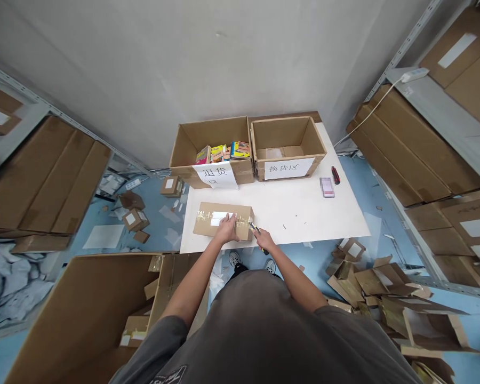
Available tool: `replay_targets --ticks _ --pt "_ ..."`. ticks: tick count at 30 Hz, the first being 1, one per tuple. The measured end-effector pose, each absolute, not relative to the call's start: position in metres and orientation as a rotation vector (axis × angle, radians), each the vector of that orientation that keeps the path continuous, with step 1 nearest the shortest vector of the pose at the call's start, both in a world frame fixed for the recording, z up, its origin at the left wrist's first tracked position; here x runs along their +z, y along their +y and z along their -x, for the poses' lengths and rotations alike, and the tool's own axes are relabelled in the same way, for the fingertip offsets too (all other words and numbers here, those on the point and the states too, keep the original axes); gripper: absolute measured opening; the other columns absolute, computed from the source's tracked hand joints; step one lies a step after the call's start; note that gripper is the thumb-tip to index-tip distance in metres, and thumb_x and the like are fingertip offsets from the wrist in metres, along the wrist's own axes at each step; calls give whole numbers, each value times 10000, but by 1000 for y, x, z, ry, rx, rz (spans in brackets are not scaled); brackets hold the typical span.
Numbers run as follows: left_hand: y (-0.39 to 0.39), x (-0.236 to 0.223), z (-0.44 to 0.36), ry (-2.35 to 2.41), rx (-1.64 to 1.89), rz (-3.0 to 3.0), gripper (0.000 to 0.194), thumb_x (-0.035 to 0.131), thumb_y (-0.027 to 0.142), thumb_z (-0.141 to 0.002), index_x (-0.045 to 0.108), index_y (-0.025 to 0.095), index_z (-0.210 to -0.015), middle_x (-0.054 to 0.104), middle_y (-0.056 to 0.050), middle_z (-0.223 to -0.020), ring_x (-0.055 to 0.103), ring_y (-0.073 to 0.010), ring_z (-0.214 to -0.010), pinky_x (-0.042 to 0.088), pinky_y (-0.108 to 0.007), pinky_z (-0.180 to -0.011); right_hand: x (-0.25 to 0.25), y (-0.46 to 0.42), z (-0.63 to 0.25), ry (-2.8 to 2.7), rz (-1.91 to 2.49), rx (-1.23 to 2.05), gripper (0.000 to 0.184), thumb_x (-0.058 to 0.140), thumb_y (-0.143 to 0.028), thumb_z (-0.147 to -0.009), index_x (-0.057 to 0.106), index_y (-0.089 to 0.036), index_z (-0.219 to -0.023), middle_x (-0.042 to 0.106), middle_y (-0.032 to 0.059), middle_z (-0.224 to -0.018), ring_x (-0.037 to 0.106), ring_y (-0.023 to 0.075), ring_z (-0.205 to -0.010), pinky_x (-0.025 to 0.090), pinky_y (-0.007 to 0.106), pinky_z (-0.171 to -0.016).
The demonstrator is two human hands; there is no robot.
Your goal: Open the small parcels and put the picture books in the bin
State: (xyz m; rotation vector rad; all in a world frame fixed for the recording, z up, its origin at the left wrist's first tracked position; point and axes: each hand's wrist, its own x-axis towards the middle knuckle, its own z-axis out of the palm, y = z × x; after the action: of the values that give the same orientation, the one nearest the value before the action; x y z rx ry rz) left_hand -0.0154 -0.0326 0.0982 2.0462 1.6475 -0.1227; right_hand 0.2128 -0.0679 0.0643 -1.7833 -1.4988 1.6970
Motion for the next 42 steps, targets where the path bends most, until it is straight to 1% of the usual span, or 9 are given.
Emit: replay_targets --ticks 11,15,21,24,27,29,33,37,42 --pt "-37 95 22 1632 -48 -2133 1035 990 427 -469 528 187 -1363 387 -206 -1639 237 -459 -1553 226 -546 -1229 64 -88 -197 -1377 1763 1762 367 456 -523 -1039 497 -236 -815 502 -84 -447 508 125 -349 366 213 -431" --pt "-36 94 26 1591 -57 -2096 1046 997 424 -474 536 190 -1384 333 -185 -1673 182 -453 -1572 205 -542 -1255 60 -92 -203 -1408 1790 1709 383 471 -557 -1027 536 -230 -838 525 -77 -458 518 128 -357 377 217 -454" --pt "-16 97 49 1667 125 -2035 820 738 462 -879 370 254 -1583 526 -146 -1551 431 -326 -1481 369 -454 -1190 67 -84 -221 -1493 1902 1561 399 421 -565 -1048 585 -218 -938 541 -69 -487 533 143 -383 393 235 -516" --pt "4 94 57 1752 37 -2103 939 786 529 -818 340 297 -1611 335 -120 -1684 203 -378 -1580 273 -531 -1239 75 -80 -223 -1578 1978 1479 469 334 -580 -1071 625 -216 -1016 597 -37 -564 570 158 -463 406 246 -583" --pt "22 86 60 1797 -124 -2099 1138 799 647 -742 232 283 -1658 145 -121 -1745 -17 -423 -1602 159 -607 -1254 81 -76 -225 -1725 2022 1381 491 250 -513 -1095 657 -241 -1101 695 18 -747 648 197 -666 415 259 -665" --pt "29 81 61 1790 -186 -2099 1128 760 678 -761 215 278 -1664 140 -131 -1744 -4 -429 -1600 132 -619 -1252 83 -75 -226 -1847 1979 1321 454 266 -468 -1095 664 -263 -1172 733 39 -906 674 220 -837 427 267 -729" --pt "26 75 65 1747 -111 -2203 898 602 685 -891 316 280 -1639 227 -128 -1724 73 -406 -1601 140 -596 -1256 83 -73 -225 -2025 1847 1218 393 394 -438 -1068 618 -277 -1348 700 63 -1189 654 229 -1072 441 276 -869" --pt "10 70 64 1797 74 -2281 767 522 672 -944 433 266 -1588 268 -129 -1710 82 -389 -1604 118 -594 -1264 87 -72 -213 -2114 1949 1079 425 449 -455 -1057 553 -278 -1428 650 89 -1267 665 239 -1037 445 293 -862" --pt "-2 69 59 1814 214 -2221 730 563 655 -932 466 300 -1563 303 -97 -1701 38 -361 -1613 82 -596 -1272 87 -70 -187 -2065 2090 911 372 467 -435 -1068 536 -260 -1389 637 121 -1238 675 257 -1003 443 314 -848"
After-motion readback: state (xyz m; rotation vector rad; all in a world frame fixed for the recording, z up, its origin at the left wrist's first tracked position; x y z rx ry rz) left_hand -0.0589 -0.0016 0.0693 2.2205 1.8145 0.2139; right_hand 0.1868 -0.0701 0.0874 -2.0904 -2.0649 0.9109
